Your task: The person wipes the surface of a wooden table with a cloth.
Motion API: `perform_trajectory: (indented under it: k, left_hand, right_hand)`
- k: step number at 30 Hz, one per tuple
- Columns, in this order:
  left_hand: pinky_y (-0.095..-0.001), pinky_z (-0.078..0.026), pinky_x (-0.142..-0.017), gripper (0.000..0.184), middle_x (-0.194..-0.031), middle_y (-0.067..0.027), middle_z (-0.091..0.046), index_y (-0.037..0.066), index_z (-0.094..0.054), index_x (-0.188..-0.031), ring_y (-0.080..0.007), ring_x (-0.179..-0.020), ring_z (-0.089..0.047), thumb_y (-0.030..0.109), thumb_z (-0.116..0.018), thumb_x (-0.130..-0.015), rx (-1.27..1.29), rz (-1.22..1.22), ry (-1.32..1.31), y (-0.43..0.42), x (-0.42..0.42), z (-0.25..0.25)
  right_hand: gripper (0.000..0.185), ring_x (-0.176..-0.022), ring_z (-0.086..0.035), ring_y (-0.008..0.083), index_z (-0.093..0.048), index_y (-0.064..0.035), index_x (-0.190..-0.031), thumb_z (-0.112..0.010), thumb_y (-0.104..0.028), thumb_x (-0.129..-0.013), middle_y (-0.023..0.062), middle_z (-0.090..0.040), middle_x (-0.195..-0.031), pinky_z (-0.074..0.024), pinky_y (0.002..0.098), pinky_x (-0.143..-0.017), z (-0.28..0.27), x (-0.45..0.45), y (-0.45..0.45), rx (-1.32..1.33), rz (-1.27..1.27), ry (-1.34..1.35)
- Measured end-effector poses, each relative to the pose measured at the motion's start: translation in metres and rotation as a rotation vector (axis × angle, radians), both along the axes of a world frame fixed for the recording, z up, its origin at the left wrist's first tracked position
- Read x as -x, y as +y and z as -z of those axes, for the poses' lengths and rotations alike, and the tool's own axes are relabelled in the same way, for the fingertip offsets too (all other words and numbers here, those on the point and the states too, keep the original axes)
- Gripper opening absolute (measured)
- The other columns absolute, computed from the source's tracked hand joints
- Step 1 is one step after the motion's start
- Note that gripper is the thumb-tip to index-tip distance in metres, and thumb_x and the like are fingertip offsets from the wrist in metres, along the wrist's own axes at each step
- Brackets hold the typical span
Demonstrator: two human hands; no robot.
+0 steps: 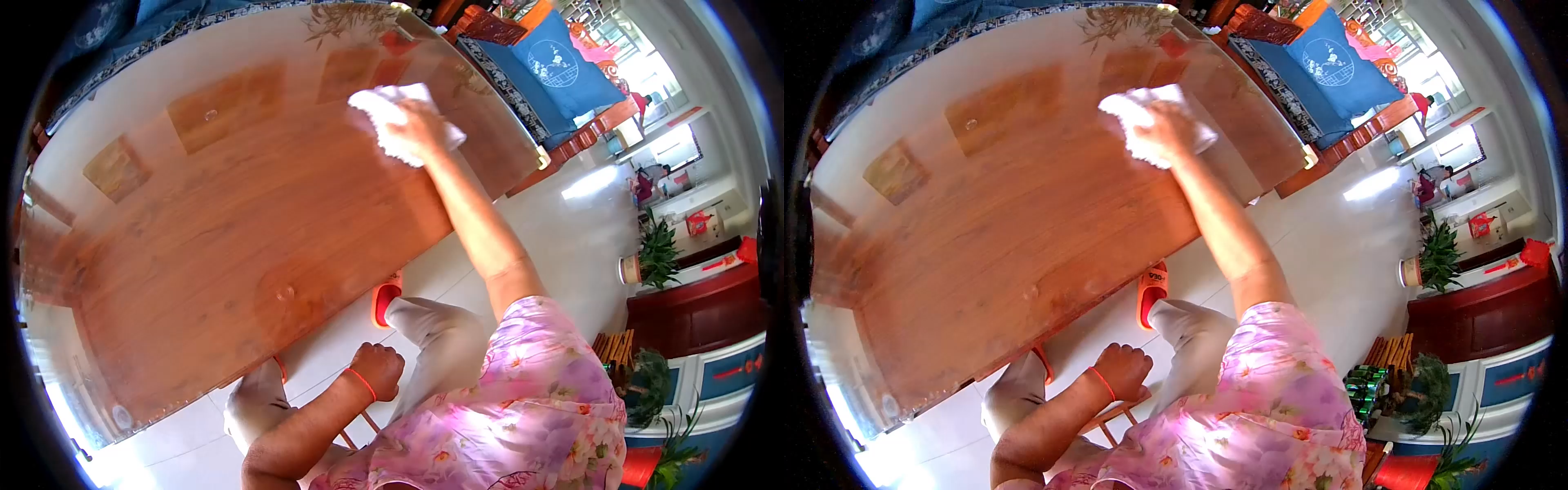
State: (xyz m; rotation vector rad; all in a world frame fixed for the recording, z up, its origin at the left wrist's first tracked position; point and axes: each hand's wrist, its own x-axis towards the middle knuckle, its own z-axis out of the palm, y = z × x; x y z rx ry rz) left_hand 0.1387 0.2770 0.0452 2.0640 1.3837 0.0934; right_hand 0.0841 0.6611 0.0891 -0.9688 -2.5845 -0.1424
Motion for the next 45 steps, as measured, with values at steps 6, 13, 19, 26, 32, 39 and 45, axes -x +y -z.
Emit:
perform_trajectory:
  k: [6, 13, 19, 26, 32, 39, 45]
  left_hand:
    - [-0.0422, -0.050, -0.069, 0.029, -0.084, -0.0147, -0.064, 0.004, -0.064, -0.083, -0.0301, -0.079, -0.063, 0.028, -0.064, -0.066, 0.045, 0.002, 0.045, 0.004, 0.000, 0.010]
    - [-0.0431, -0.049, -0.073, 0.032, -0.086, -0.0148, -0.064, 0.004, -0.064, -0.088, -0.0314, -0.084, -0.063, 0.028, -0.063, -0.067, 0.133, 0.008, 0.054, 0.015, -0.002, 0.014]
    - [-0.0428, -0.050, -0.072, 0.031, -0.086, -0.0143, -0.064, 0.004, -0.063, -0.086, -0.0315, -0.082, -0.063, 0.029, -0.064, -0.068, 0.126, 0.009, 0.034, 0.028, -0.002, 0.014]
    - [-0.0425, -0.049, -0.072, 0.030, -0.086, -0.0146, -0.064, 0.004, -0.063, -0.086, -0.0309, -0.083, -0.062, 0.029, -0.064, -0.068, 0.153, 0.022, 0.032, 0.036, -0.011, 0.022]
    - [-0.0426, -0.048, -0.071, 0.030, -0.085, -0.0147, -0.063, 0.004, -0.062, -0.087, -0.0304, -0.083, -0.062, 0.028, -0.065, -0.069, 0.177, 0.030, 0.009, 0.045, -0.018, 0.025]
    - [-0.0424, -0.047, -0.073, 0.031, -0.088, -0.0143, -0.063, 0.004, -0.061, -0.089, -0.0299, -0.087, -0.061, 0.028, -0.066, -0.070, 0.277, 0.043, -0.002, 0.051, -0.019, 0.031]
    - [-0.0427, -0.047, -0.073, 0.033, -0.087, -0.0145, -0.063, 0.004, -0.062, -0.091, -0.0302, -0.084, -0.062, 0.032, -0.063, -0.073, 0.251, 0.017, 0.016, 0.047, -0.018, 0.034]
  right_hand:
    - [0.056, -0.108, -0.047, 0.0269, -0.055, -0.0199, -0.120, -0.066, -0.035, -0.068, 0.0049, -0.050, -0.118, -0.0373, 0.0462, -0.076, -0.022, 0.034, -0.211, -0.071, -0.707, 0.120]
    - [0.056, -0.124, -0.039, 0.0301, -0.055, -0.0153, -0.121, -0.067, -0.028, -0.067, 0.0108, -0.044, -0.133, -0.0332, 0.0521, -0.096, -0.026, 0.002, -0.255, 0.219, -0.943, 0.065]
    - [0.057, -0.122, -0.045, 0.0293, -0.054, -0.0130, -0.124, -0.066, -0.029, -0.071, 0.0098, -0.048, -0.133, -0.0405, 0.0453, -0.094, -0.012, -0.031, -0.092, 0.078, -0.428, 0.107]
    - [0.059, -0.118, -0.050, 0.0275, -0.047, -0.0260, -0.132, -0.055, -0.047, -0.078, 0.0065, -0.053, -0.130, -0.0324, 0.0467, -0.102, -0.009, -0.111, 0.079, 0.056, 0.285, 0.004]
    - [0.059, -0.112, -0.056, 0.0316, -0.055, -0.0221, -0.126, -0.051, -0.056, -0.078, 0.0164, -0.059, -0.119, -0.0392, 0.0406, -0.097, -0.011, -0.175, 0.189, 0.197, 0.729, 0.055]
    - [0.069, -0.126, -0.043, 0.0346, -0.051, -0.0141, -0.129, -0.046, -0.060, -0.079, 0.0155, -0.047, -0.135, -0.0309, 0.0501, -0.104, -0.014, -0.197, 0.236, 0.231, 1.052, 0.037]
    - [0.069, -0.127, -0.042, 0.0338, -0.049, -0.0153, -0.132, -0.045, -0.061, -0.080, 0.0142, -0.046, -0.136, -0.0334, 0.0520, -0.100, -0.018, -0.197, 0.231, 0.194, 1.061, -0.002]
